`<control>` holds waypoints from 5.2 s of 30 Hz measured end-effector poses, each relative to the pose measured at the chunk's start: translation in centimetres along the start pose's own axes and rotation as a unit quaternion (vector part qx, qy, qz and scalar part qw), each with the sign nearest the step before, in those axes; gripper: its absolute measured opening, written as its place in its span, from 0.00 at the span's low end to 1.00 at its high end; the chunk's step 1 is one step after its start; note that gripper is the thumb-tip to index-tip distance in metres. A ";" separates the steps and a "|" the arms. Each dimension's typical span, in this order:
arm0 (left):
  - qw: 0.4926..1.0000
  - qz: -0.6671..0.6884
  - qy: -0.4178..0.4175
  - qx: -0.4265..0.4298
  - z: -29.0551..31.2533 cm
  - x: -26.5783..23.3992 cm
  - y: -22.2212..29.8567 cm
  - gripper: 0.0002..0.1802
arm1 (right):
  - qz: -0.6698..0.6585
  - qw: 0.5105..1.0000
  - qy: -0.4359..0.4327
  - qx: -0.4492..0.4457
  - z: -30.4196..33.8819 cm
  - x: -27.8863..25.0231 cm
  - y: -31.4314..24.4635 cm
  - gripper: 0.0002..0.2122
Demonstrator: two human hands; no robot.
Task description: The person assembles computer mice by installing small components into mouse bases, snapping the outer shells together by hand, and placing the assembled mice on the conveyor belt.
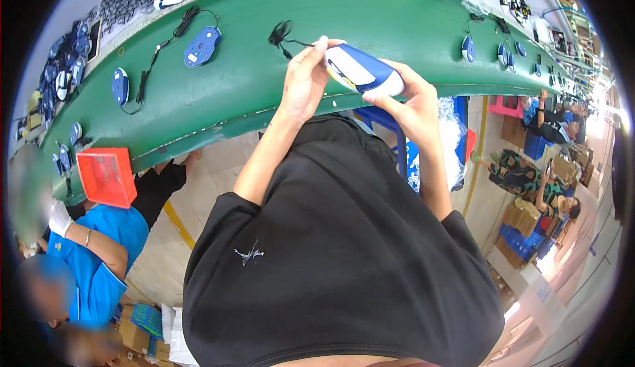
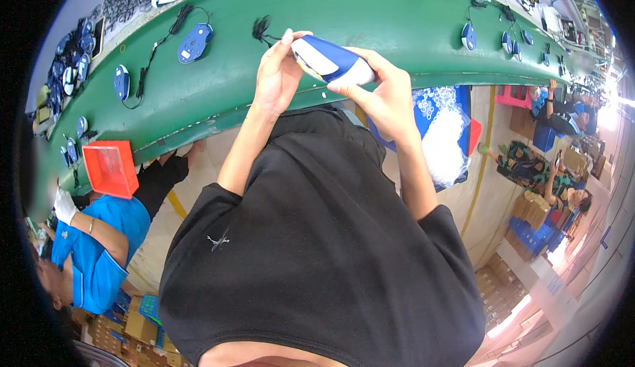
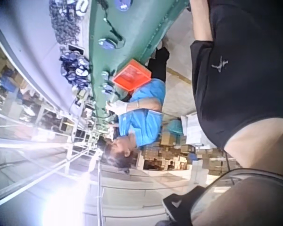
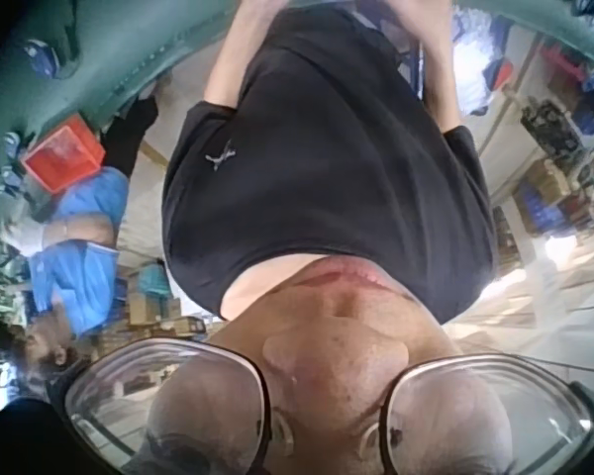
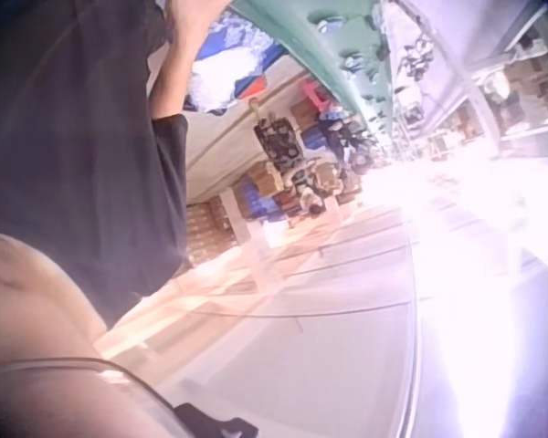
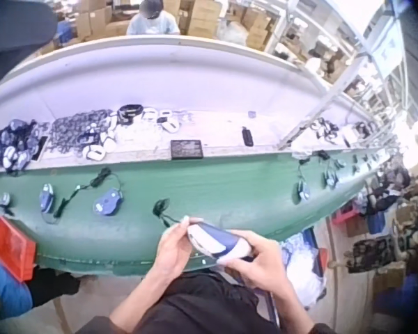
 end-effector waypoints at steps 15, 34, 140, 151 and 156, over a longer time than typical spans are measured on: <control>0.967 -0.196 0.026 -0.158 -3.6 -1.0 -1.2 0.19 | -0.382 0.894 0.001 0.237 -6.6 -5.8 9.4 0.18; 0.398 -0.900 0.170 0.048 -4.4 -19.4 11.2 0.43 | 0.502 0.823 0.265 0.025 -15.7 -8.9 29.2 0.23; 0.958 -0.102 0.270 0.003 1.0 -13.4 4.4 0.20 | 0.281 0.957 0.048 -0.058 -41.9 5.8 14.3 0.12; 0.977 0.006 0.203 0.065 0.3 -10.8 4.1 0.21 | -0.152 0.958 -0.196 0.146 -11.5 15.4 7.4 0.16; 0.936 -0.186 0.291 0.068 1.4 -8.9 4.0 0.24 | -0.219 0.959 -0.147 0.102 -8.8 16.8 6.7 0.19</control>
Point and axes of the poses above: each hand's wrist, its own z-axis away from the middle knuckle, its own x-axis out of the palm, y = z × x, the point moved 2 cm from there along -z, towards the middle knuckle, and after that the axes turned 7 degrees about x, right-handed, at the moved point
